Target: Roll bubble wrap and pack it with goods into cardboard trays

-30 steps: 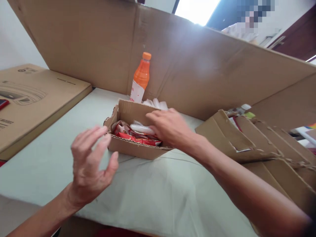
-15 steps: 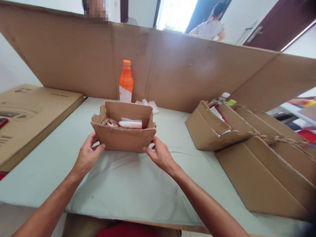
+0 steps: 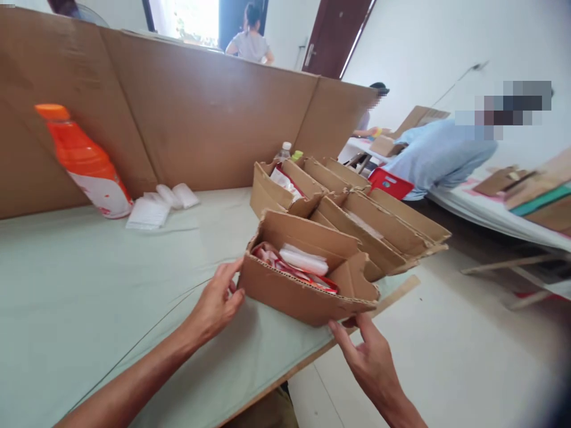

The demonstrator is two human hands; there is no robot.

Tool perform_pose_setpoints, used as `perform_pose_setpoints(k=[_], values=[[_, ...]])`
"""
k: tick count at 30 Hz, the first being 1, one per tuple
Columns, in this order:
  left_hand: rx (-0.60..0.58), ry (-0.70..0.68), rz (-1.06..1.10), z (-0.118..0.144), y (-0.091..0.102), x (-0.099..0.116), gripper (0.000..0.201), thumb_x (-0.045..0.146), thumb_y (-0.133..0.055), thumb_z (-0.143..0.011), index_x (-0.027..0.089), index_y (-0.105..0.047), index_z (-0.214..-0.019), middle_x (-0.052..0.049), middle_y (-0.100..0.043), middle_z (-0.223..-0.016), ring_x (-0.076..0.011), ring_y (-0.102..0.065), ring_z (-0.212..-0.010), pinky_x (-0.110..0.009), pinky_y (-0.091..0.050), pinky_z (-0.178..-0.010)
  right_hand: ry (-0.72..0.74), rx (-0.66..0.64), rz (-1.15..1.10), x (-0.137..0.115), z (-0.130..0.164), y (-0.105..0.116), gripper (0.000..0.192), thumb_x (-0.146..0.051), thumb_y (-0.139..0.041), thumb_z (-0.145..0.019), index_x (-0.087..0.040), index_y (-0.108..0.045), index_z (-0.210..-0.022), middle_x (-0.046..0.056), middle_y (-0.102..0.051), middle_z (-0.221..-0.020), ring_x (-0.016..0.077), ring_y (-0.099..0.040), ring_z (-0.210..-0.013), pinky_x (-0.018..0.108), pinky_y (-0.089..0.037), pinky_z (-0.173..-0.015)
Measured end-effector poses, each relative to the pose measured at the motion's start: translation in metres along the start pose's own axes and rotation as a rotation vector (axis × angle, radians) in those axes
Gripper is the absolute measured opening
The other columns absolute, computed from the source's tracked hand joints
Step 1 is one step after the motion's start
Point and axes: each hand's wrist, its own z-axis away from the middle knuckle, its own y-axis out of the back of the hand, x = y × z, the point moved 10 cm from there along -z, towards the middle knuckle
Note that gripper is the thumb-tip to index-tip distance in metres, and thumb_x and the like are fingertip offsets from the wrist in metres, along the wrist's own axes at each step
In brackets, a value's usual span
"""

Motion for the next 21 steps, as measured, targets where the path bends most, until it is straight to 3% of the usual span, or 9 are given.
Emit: perform_pose_setpoints(k=[3,6,8,11,15,18,21], values=[[-0.077,0.067,0.209,-0.038,-0.05,-0.004,0.067,0.019,-0.06,-0.078,0.024,-0.047,-0.143,-0.012,-0.056,-0.129,-0.016,-0.064,-0.087,-0.03,-0.057,-0.069,-0.02,0.099,-0.014,0.025,0.027,0.013,0.028,-0.041,-0.062,-0.092,-0.02,-0.061,-0.111,0.005,-0.069,-0.09,0.0197,-0.068,-0.072,0.03,-0.058,-0.059],[-0.054,0.126,0.395,-0.053,-0.087,-0.014,0.084,0.026,-0.065,-0.078,0.024,-0.028,-0.153,-0.019,-0.035,-0.154,-0.0245,-0.062,-0.118,-0.043,-0.056,-0.096,-0.024,0.118,-0.08,0.043,0.046,0.0,0.049,-0.035,-0.059,-0.096,-0.021,-0.048,-0.141,0.013,-0.066,-0.124,0.0222,-0.072,-0.093,0.037,-0.063,-0.08],[-0.089,0.104,0.458,-0.053,-0.11,-0.016,0.09,0.031,-0.066,-0.08,0.023,-0.019,-0.156,-0.02,-0.021,-0.164,-0.0301,-0.051,-0.136,-0.049,-0.047,-0.11,-0.007,0.103,-0.101,0.049,0.051,-0.013,0.051,-0.032,-0.058,-0.097,-0.022,-0.047,-0.146,0.017,-0.057,-0.141,0.0255,-0.072,-0.106,0.039,-0.063,-0.086],[-0.202,0.037,0.433,-0.048,-0.139,-0.016,0.087,0.033,-0.066,-0.082,0.023,-0.022,-0.156,-0.019,-0.025,-0.165,-0.0349,-0.037,-0.148,-0.055,-0.037,-0.117,0.019,0.079,-0.094,0.053,0.048,-0.026,0.045,-0.031,-0.056,-0.097,-0.024,-0.054,-0.141,0.017,-0.05,-0.151,0.0313,-0.062,-0.128,0.046,-0.06,-0.098],[-0.271,-0.052,0.25,-0.048,-0.152,-0.023,0.086,0.032,-0.064,-0.083,0.021,-0.024,-0.158,-0.019,-0.023,-0.167,-0.035,-0.03,-0.152,-0.056,-0.034,-0.12,0.035,0.056,-0.098,0.054,0.041,-0.031,0.042,-0.029,-0.056,-0.096,-0.022,-0.06,-0.137,0.016,-0.049,-0.153,0.0332,-0.05,-0.141,0.05,-0.053,-0.108],[-0.292,-0.136,-0.03,-0.045,-0.149,-0.026,0.08,0.03,-0.063,-0.082,0.017,-0.034,-0.156,-0.02,-0.033,-0.163,-0.0352,-0.032,-0.151,-0.059,-0.028,-0.122,0.049,0.036,-0.102,0.057,0.044,-0.035,0.037,-0.028,-0.055,-0.096,-0.021,-0.064,-0.131,0.016,-0.056,-0.147,0.0306,-0.058,-0.134,0.046,-0.056,-0.104],[-0.37,-0.193,-0.354,-0.023,-0.147,-0.023,0.064,0.033,-0.062,-0.085,0.017,-0.05,-0.146,-0.02,-0.044,-0.157,-0.0377,-0.032,-0.151,-0.064,-0.023,-0.122,0.147,0.019,-0.101,0.054,0.048,-0.041,0.025,-0.023,-0.057,-0.095,-0.024,-0.071,-0.116,0.012,-0.069,-0.127,0.0277,-0.068,-0.118,0.045,-0.06,-0.097]])
